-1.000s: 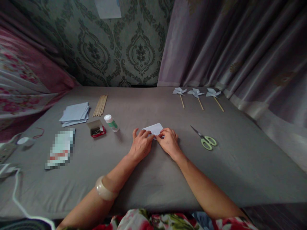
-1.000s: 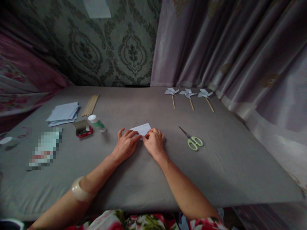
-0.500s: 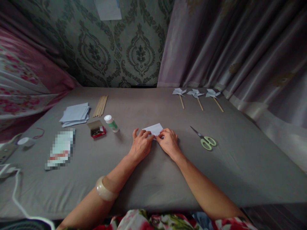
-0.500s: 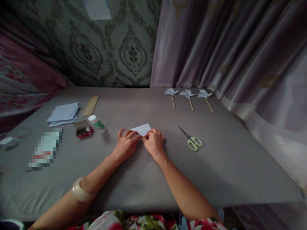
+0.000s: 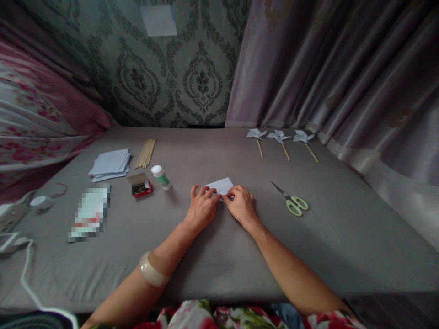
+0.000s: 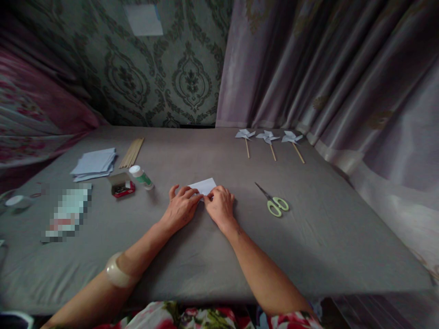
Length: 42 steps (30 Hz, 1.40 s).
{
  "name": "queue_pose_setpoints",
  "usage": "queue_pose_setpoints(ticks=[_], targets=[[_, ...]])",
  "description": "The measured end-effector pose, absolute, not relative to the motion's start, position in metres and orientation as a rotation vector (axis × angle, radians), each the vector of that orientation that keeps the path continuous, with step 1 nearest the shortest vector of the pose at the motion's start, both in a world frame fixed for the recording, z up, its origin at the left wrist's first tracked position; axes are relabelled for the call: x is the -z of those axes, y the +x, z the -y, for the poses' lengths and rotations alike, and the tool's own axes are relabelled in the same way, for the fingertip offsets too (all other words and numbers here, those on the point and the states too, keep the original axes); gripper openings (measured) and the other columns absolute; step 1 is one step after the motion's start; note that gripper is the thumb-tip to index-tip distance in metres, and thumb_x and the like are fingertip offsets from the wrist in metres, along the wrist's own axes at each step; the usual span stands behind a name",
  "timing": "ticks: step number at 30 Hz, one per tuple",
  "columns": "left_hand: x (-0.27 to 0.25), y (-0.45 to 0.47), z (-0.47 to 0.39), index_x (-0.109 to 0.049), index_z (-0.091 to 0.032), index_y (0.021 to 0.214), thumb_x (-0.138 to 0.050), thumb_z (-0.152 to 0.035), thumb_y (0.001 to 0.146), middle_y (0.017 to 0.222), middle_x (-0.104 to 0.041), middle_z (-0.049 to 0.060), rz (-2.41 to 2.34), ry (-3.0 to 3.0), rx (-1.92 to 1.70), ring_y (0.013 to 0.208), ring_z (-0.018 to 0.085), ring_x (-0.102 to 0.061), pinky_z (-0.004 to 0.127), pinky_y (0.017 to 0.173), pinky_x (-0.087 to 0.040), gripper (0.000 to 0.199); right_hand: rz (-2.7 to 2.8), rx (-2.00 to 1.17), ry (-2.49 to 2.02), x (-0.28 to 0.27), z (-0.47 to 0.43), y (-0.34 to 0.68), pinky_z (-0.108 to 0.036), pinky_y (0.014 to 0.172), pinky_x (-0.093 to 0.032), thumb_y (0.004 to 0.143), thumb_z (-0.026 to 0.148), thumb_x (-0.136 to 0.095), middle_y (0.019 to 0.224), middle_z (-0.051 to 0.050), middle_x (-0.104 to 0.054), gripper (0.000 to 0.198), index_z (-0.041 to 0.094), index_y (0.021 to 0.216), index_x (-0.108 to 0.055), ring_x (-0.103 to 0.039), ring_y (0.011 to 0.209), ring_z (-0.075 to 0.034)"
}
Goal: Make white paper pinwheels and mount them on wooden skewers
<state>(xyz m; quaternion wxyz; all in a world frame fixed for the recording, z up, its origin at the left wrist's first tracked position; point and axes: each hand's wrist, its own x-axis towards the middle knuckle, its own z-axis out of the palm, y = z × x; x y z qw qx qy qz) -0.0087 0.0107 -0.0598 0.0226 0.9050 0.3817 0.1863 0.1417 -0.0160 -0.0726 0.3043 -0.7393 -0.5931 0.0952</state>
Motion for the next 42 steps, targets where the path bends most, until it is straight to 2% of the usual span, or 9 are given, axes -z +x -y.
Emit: queue_pose_setpoints(ticks=[4, 11, 18, 29, 36, 42], targets=[[0.061, -0.009, -0.009, -0.069, -0.027, 0.105, -0.045, -0.015, 0.087, 0.109, -0.068, 0.008, -1.186, 2.828, -0.582, 0.108, 0.028, -0.053, 0.057, 0.104, -0.022, 0.032, 1.643, -0.212, -1.868, 0.07, 0.021, 0.144, -0.033, 0.084, -0.039, 0.084, 0.024, -0.059, 0.094, -0.006, -0.066, 0.01, 0.022, 0.081, -0.068, -0.058, 0.094, -0.021], [0.06, -0.008, -0.008, -0.067, -0.028, 0.106, -0.046, -0.014, 0.087, 0.114, -0.066, 0.007, -1.208, 2.846, -0.56, 0.112, 0.028, -0.049, 0.056, 0.104, -0.024, 0.032, 1.832, 0.006, -1.849, 0.064, 0.026, 0.142, -0.039, 0.088, -0.035, 0.081, 0.012, -0.052, 0.109, -0.008, -0.062, 0.028, 0.024, 0.096, -0.073, -0.05, 0.1, -0.024], [0.061, -0.008, -0.007, -0.067, -0.027, 0.106, -0.047, -0.015, 0.087, 0.118, -0.063, 0.008, -1.237, 2.854, -0.557, 0.114, 0.03, -0.048, 0.055, 0.104, -0.025, 0.03, 1.899, 0.04, -1.835, 0.064, 0.026, 0.141, -0.041, 0.092, -0.033, 0.082, 0.013, -0.051, 0.115, -0.01, -0.059, 0.03, 0.024, 0.098, -0.074, -0.046, 0.105, -0.026], [0.069, -0.008, -0.008, -0.066, -0.027, 0.109, -0.049, -0.014, 0.087, 0.113, -0.065, 0.007, -1.25, 2.9, -0.608, 0.111, 0.027, -0.048, 0.052, 0.103, -0.026, 0.031, 1.938, 0.07, -1.8, 0.067, 0.024, 0.141, -0.04, 0.091, -0.032, 0.083, 0.013, -0.052, 0.112, -0.01, -0.059, 0.028, 0.023, 0.098, -0.074, -0.045, 0.104, -0.026], [0.066, -0.013, -0.009, -0.07, -0.025, 0.093, -0.052, -0.016, 0.087, 0.104, -0.068, 0.005, -1.215, 2.875, -0.682, 0.107, 0.027, -0.049, 0.051, 0.101, -0.024, 0.022, 1.973, 0.061, -1.795, 0.067, 0.023, 0.141, -0.041, 0.09, -0.031, 0.083, 0.012, -0.052, 0.111, -0.01, -0.06, 0.03, 0.023, 0.101, -0.073, -0.046, 0.102, -0.025], [0.061, -0.017, -0.01, -0.071, -0.024, 0.095, -0.051, -0.019, 0.088, 0.098, -0.07, 0.005, -1.289, 2.756, -0.784, 0.101, 0.026, -0.051, 0.049, 0.098, -0.025, 0.021, 2.052, 0.042, -1.81, 0.06, 0.02, 0.139, -0.04, 0.088, -0.031, 0.084, 0.011, -0.049, 0.107, -0.011, -0.061, 0.029, 0.02, 0.1, -0.072, -0.046, 0.1, -0.026]])
